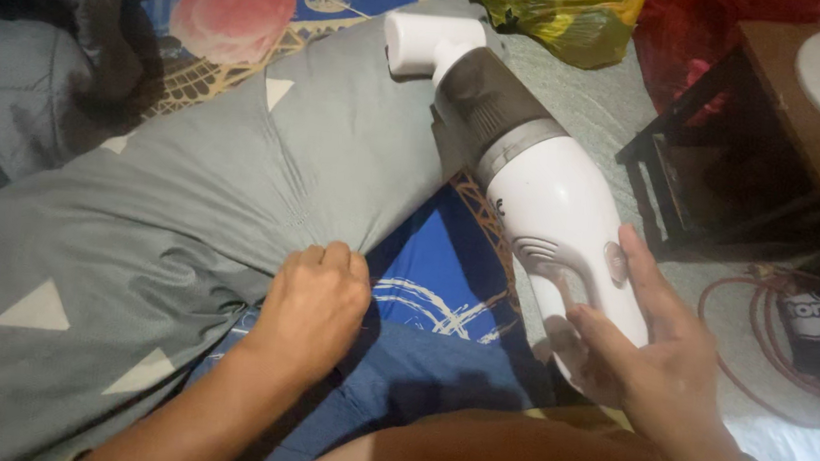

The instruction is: The person uses a handheld vacuum cleaner to clean a gray pillow with white triangle patterns. They hold the pillow with one hand and move the vacuum nozzle over its surface repeatedly.

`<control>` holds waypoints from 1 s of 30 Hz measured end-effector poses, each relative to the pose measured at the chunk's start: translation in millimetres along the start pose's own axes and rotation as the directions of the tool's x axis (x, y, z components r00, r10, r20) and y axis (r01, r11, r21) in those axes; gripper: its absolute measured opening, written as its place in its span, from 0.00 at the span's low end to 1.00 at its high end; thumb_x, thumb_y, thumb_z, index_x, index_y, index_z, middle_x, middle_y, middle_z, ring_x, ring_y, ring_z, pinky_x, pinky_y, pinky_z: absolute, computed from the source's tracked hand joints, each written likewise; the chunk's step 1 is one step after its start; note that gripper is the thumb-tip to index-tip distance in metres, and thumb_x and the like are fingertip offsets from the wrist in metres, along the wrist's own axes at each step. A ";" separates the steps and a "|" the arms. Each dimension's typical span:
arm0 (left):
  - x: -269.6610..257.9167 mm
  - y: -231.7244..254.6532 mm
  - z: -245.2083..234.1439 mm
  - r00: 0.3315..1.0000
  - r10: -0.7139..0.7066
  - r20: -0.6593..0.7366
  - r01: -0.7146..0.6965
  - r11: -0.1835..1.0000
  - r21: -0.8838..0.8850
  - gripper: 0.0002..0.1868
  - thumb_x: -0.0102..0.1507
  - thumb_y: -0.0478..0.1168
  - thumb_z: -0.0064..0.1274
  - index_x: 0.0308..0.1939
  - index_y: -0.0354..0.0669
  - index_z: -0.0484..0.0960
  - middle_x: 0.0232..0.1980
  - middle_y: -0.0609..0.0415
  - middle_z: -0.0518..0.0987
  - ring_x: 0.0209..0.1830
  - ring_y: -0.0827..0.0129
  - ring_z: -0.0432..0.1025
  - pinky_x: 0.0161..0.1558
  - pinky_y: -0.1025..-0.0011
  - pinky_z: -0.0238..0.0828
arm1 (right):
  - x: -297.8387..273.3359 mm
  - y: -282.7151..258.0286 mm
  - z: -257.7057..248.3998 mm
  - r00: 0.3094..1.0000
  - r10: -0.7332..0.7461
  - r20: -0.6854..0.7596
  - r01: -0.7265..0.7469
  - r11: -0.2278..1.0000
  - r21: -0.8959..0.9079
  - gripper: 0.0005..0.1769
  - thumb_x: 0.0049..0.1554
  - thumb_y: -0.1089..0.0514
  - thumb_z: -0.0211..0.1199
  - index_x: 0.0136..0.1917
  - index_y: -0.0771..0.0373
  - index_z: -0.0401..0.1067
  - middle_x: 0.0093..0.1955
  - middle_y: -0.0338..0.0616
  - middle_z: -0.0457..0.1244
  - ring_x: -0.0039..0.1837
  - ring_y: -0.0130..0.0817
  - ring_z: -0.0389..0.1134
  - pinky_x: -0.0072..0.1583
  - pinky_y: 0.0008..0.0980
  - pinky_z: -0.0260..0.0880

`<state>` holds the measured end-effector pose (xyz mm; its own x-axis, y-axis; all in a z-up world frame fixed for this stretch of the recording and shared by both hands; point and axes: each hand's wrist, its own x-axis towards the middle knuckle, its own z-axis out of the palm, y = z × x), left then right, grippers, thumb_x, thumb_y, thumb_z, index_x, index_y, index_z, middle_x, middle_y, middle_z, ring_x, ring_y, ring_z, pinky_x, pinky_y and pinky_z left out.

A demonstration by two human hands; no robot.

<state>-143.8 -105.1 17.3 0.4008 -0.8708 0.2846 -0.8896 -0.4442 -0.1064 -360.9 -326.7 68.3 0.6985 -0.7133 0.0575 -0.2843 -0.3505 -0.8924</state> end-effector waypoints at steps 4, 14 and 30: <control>4.5 0.8 8.9 0.996 -0.086 0.006 0.086 0.994 0.068 0.03 0.54 0.35 0.54 0.31 0.41 0.79 0.32 0.47 0.78 0.34 0.56 0.77 0.36 0.62 0.76 | -5.9 1.6 -7.0 1.000 0.013 -0.020 -0.017 0.975 -0.222 0.48 0.49 0.58 0.70 0.81 0.48 0.59 0.64 0.50 0.69 0.58 0.36 0.70 0.58 0.35 0.69; 48.5 -55.7 30.6 0.843 -0.434 -0.317 0.417 0.900 -0.125 0.19 0.68 0.43 0.47 0.59 0.37 0.78 0.60 0.41 0.77 0.59 0.44 0.70 0.57 0.42 0.60 | -36.2 36.1 -21.6 0.996 -0.057 0.062 0.077 0.912 -0.403 0.47 0.47 0.50 0.71 0.78 0.43 0.60 0.63 0.55 0.68 0.61 0.44 0.72 0.60 0.36 0.71; 38.2 -55.2 73.2 0.780 -0.565 -0.270 0.597 0.801 0.050 0.33 0.72 0.57 0.40 0.74 0.41 0.71 0.77 0.38 0.66 0.78 0.42 0.56 0.71 0.38 0.44 | -7.7 9.4 -23.4 0.977 -0.166 0.136 0.208 0.890 -0.406 0.48 0.49 0.52 0.71 0.80 0.48 0.57 0.63 0.55 0.68 0.62 0.41 0.72 0.60 0.34 0.69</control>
<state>-63.4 -129.2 -35.7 0.7559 -0.3715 0.5391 -0.4619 -0.8862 0.0369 -384.3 -338.7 69.9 0.8188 -0.5559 0.1434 -0.3747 -0.7066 -0.6002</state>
